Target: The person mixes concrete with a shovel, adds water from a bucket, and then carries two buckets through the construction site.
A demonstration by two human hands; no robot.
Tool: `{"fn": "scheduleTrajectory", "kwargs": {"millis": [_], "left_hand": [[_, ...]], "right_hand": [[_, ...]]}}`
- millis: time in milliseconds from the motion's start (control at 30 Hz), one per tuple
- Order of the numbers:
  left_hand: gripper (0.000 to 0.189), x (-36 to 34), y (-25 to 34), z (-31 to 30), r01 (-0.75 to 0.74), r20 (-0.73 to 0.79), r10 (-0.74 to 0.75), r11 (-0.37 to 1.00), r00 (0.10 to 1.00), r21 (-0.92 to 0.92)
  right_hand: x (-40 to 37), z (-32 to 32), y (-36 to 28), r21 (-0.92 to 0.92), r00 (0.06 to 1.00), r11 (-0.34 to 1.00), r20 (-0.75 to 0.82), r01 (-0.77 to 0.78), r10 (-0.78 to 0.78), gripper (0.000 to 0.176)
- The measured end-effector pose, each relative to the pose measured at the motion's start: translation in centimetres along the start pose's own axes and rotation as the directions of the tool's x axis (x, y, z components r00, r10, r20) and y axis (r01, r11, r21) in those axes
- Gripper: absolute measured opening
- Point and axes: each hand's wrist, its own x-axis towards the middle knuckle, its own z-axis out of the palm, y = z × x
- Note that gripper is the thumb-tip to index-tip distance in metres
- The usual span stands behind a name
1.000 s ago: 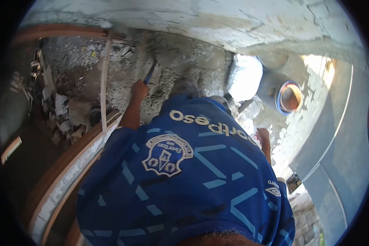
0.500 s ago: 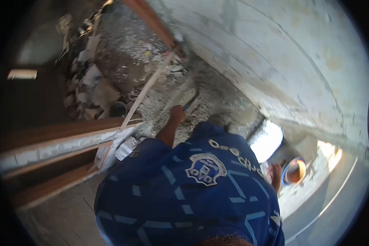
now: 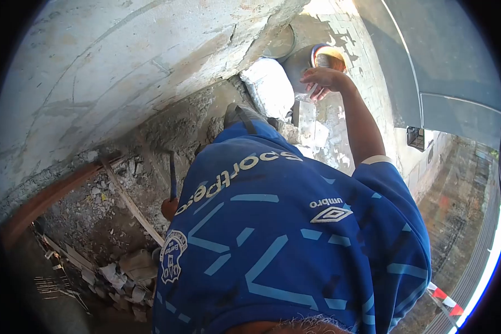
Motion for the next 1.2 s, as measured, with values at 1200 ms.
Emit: {"fn": "scheduleTrajectory", "kwargs": {"millis": [1200], "left_hand": [[0.027, -24.1, 51.8, -31.1, -0.902, -0.728, 0.572, -0.052, -0.378, 0.428]], "right_hand": [[13.4, 5.2, 26.5, 0.039, 0.92, 0.998, -0.387, -0.057, 0.068, 0.038]]}}
